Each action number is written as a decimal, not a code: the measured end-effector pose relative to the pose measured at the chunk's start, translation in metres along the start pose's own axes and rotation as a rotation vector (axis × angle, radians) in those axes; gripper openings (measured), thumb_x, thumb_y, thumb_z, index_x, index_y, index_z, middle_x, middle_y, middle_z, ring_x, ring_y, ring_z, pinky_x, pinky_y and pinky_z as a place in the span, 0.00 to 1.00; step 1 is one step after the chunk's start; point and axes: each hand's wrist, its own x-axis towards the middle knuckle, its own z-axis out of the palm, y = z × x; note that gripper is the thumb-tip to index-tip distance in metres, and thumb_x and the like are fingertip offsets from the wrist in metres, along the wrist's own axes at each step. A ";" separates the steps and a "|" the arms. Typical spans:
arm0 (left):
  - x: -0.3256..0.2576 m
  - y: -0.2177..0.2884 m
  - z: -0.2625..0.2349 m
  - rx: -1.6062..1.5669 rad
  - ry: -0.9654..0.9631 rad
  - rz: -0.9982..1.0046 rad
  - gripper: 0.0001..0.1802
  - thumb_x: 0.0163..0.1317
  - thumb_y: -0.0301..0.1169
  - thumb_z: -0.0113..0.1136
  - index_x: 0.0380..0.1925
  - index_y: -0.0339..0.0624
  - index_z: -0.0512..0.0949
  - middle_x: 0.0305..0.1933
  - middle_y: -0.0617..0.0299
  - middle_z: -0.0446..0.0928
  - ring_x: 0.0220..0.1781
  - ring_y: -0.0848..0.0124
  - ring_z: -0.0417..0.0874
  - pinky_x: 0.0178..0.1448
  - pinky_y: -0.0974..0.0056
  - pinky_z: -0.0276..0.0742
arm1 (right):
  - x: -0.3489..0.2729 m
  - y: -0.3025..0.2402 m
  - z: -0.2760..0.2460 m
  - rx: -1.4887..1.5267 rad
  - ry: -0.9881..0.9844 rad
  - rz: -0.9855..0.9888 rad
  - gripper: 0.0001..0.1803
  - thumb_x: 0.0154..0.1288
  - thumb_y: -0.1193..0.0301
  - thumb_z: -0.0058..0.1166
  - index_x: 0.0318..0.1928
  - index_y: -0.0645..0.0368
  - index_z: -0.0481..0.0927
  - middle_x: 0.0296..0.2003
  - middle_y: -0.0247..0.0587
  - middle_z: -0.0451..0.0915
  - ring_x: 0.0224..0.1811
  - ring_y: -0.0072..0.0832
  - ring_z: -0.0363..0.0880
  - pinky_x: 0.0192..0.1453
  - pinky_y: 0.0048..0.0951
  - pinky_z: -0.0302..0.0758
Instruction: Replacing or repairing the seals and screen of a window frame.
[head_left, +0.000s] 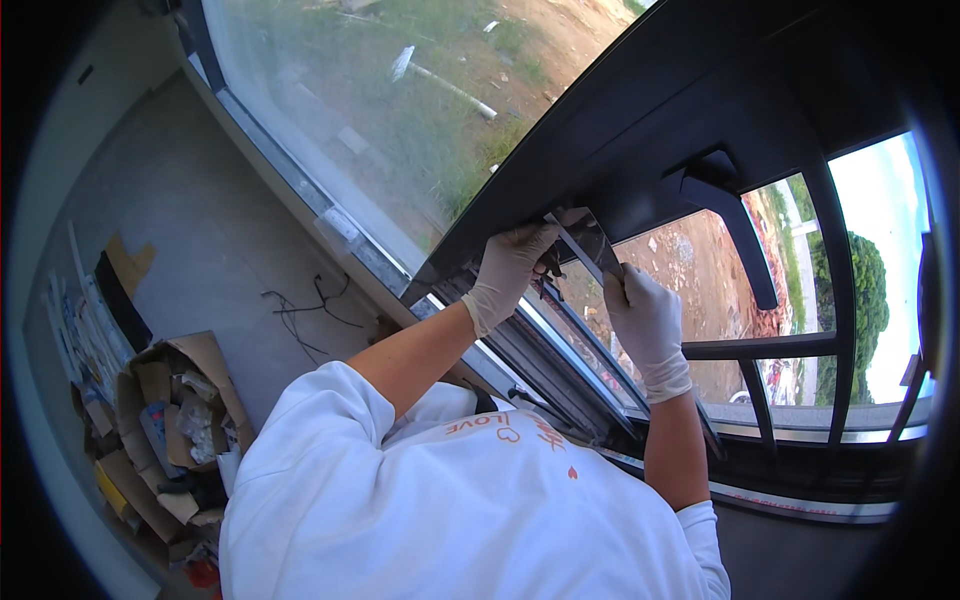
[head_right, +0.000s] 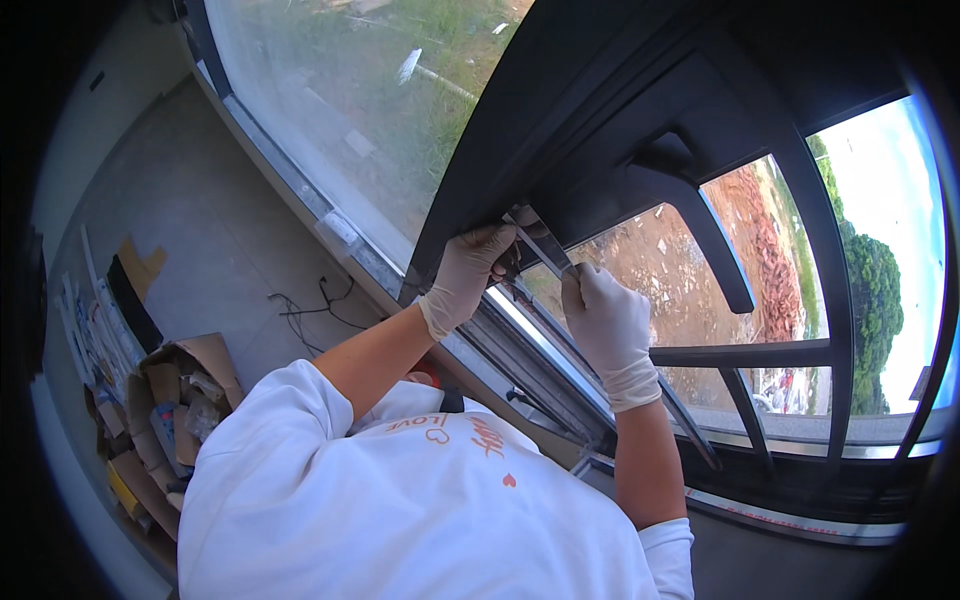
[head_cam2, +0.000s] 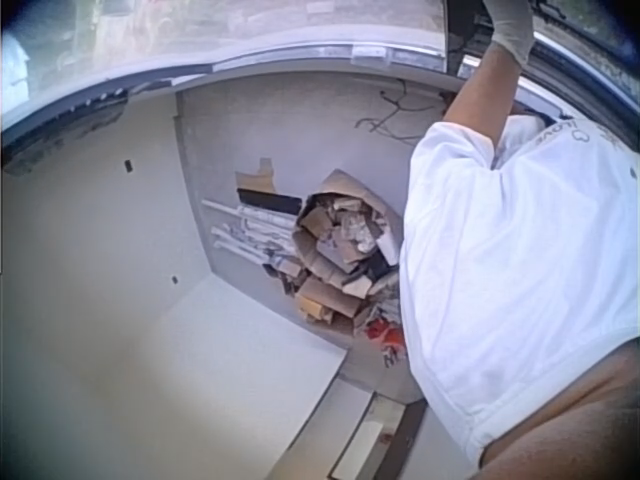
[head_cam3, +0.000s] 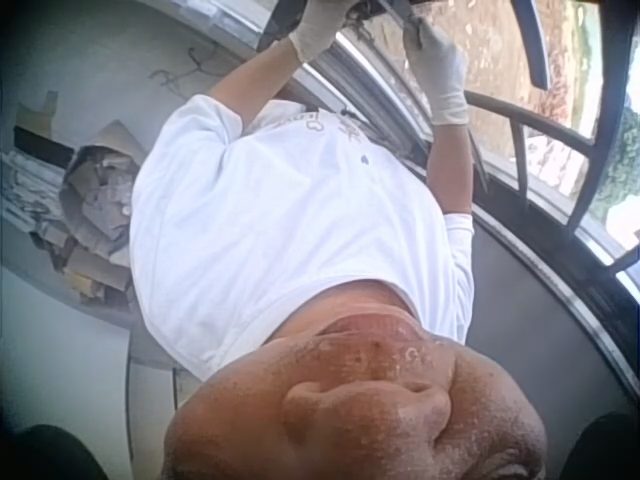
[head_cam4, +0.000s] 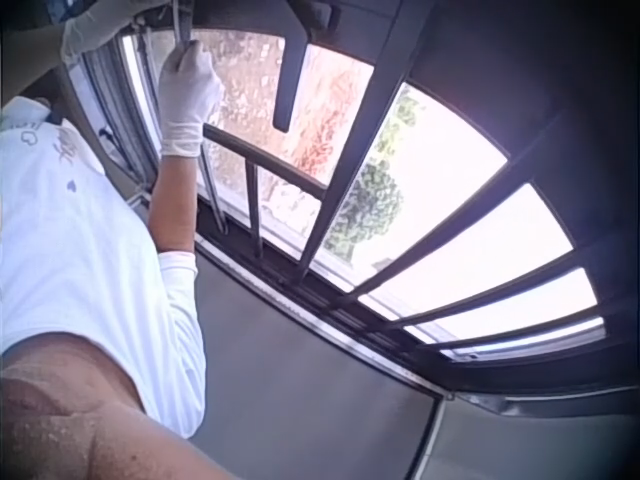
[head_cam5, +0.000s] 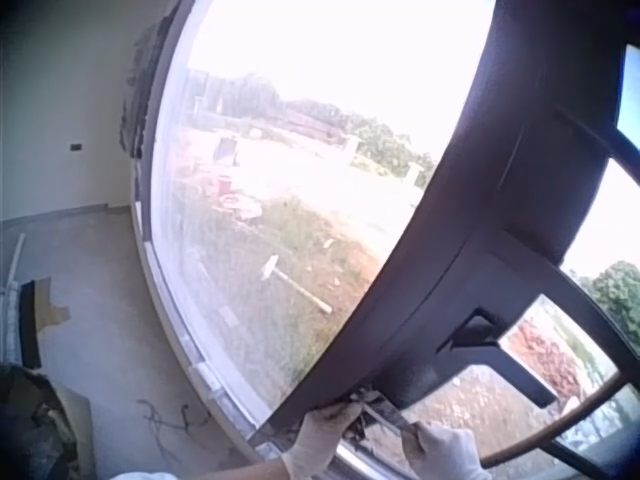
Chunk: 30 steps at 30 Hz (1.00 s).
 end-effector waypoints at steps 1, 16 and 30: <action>0.000 -0.001 0.001 -0.002 0.020 -0.009 0.11 0.62 0.38 0.59 0.31 0.42 0.81 0.23 0.71 0.76 0.21 0.85 0.66 0.26 0.78 0.61 | 0.000 0.000 0.000 0.008 0.010 0.003 0.10 0.62 0.67 0.50 0.25 0.58 0.72 0.17 0.43 0.73 0.18 0.41 0.76 0.21 0.38 0.72; 0.000 0.000 0.004 -0.054 0.022 0.007 0.11 0.61 0.38 0.60 0.29 0.42 0.80 0.22 0.71 0.75 0.20 0.84 0.66 0.25 0.77 0.60 | 0.001 -0.002 -0.003 -0.005 -0.028 0.011 0.10 0.62 0.68 0.51 0.25 0.59 0.72 0.18 0.44 0.73 0.18 0.41 0.76 0.21 0.38 0.71; -0.003 0.003 0.006 -0.055 0.011 -0.008 0.11 0.60 0.38 0.62 0.31 0.42 0.81 0.24 0.71 0.76 0.21 0.85 0.66 0.26 0.79 0.61 | 0.000 -0.012 -0.002 -0.038 -0.030 0.093 0.08 0.61 0.69 0.50 0.27 0.59 0.73 0.19 0.45 0.74 0.19 0.43 0.76 0.21 0.38 0.72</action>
